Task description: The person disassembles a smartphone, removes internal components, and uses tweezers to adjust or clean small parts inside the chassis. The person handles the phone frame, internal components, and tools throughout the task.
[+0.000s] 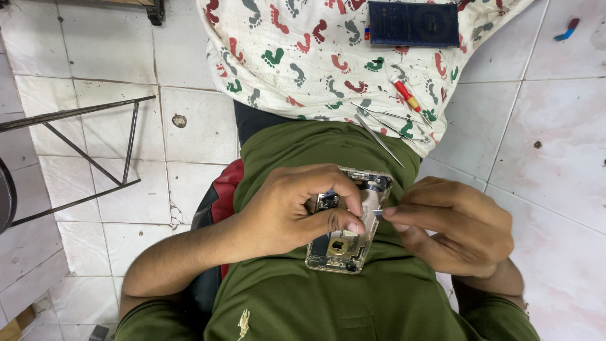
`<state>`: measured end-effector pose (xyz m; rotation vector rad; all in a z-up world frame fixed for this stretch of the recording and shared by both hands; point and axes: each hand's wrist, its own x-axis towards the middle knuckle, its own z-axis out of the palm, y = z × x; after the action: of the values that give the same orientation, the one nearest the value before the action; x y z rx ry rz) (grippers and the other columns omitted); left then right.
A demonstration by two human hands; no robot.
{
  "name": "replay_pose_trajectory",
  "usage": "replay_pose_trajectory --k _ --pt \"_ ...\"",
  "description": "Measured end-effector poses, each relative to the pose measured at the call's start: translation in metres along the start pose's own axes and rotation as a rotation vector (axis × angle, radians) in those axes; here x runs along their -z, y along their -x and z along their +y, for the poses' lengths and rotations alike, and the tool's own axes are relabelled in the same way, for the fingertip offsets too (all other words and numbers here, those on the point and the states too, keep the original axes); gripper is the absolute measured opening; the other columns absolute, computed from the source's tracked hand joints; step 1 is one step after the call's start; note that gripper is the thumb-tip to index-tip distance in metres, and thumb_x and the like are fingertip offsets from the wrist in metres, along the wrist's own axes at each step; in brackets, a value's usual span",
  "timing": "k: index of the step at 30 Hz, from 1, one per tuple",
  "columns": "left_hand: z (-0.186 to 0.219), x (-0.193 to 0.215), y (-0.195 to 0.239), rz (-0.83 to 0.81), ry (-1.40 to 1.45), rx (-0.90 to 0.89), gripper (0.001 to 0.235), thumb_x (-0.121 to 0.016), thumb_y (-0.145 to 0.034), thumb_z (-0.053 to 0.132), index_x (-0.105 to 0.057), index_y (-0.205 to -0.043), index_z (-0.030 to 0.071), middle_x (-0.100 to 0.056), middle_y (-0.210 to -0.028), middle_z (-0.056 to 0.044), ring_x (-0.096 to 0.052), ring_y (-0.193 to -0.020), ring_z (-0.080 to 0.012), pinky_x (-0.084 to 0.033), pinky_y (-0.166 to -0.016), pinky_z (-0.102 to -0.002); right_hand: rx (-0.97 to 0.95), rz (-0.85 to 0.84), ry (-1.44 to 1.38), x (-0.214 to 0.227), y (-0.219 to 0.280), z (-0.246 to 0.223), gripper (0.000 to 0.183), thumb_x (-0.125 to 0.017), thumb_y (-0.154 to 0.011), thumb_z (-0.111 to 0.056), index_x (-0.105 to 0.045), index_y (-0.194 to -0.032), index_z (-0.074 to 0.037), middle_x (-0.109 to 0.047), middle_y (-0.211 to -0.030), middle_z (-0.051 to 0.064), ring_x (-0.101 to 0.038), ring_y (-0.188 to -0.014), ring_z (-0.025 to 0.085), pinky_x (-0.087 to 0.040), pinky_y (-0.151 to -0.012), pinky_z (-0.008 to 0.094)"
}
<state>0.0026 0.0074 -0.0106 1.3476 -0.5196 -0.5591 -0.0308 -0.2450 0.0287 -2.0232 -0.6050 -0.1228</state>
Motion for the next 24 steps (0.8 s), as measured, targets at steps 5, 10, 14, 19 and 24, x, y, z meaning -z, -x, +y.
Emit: replay_pose_trajectory --k 5,10,14,19,24 --pt "0.002 0.001 0.0 0.0 -0.001 -0.01 0.017 -0.08 -0.095 0.015 -0.068 -0.103 0.008 -0.074 -0.1 -0.001 -0.075 -0.092 -0.0122 -0.059 -0.081 -0.026 0.02 -0.058 0.065 0.001 -0.004 -0.002 0.024 -0.083 -0.081 0.001 -0.074 -0.103 0.004 -0.07 -0.094 0.013 -0.072 -0.081 0.019 -0.061 -0.071 0.032" --pt "0.006 0.003 0.0 -0.023 -0.031 -0.041 0.015 -0.076 -0.1 0.017 -0.069 -0.11 0.009 -0.074 -0.105 -0.002 -0.075 -0.097 -0.0131 -0.059 -0.084 -0.027 -0.135 0.086 0.053 0.001 0.001 -0.005 0.02 -0.082 -0.079 0.002 -0.074 -0.097 0.004 -0.069 -0.091 0.014 -0.072 -0.078 0.021 -0.062 -0.07 0.032" --pt "0.008 0.005 0.0 -0.041 -0.082 -0.057 0.011 -0.074 -0.102 0.016 -0.071 -0.11 0.01 -0.075 -0.102 -0.001 -0.074 -0.097 -0.0137 -0.059 -0.086 -0.027 -0.198 0.161 0.047 0.002 0.005 -0.005 0.019 -0.081 -0.083 -0.001 -0.073 -0.099 0.004 -0.068 -0.095 0.015 -0.073 -0.083 0.022 -0.061 -0.067 0.028" --pt "0.008 0.004 -0.001 -0.026 -0.105 -0.033 0.014 -0.077 -0.098 0.02 -0.071 -0.106 0.011 -0.074 -0.097 0.0 -0.072 -0.09 -0.0123 -0.057 -0.078 -0.027 -0.208 0.14 0.1 0.0 0.007 -0.005 0.012 -0.076 -0.089 0.001 -0.072 -0.1 0.006 -0.068 -0.098 0.017 -0.072 -0.078 0.018 -0.059 -0.065 0.024" --pt "0.008 0.003 -0.001 0.001 -0.1 -0.004 0.014 -0.075 -0.1 0.02 -0.07 -0.107 0.01 -0.073 -0.101 -0.001 -0.071 -0.091 -0.0115 -0.055 -0.077 -0.026 -0.538 0.148 -0.168 -0.002 0.008 0.006 0.017 -0.052 -0.104 0.007 -0.069 -0.109 0.006 -0.065 -0.1 0.014 -0.065 -0.078 0.014 -0.056 -0.07 0.025"
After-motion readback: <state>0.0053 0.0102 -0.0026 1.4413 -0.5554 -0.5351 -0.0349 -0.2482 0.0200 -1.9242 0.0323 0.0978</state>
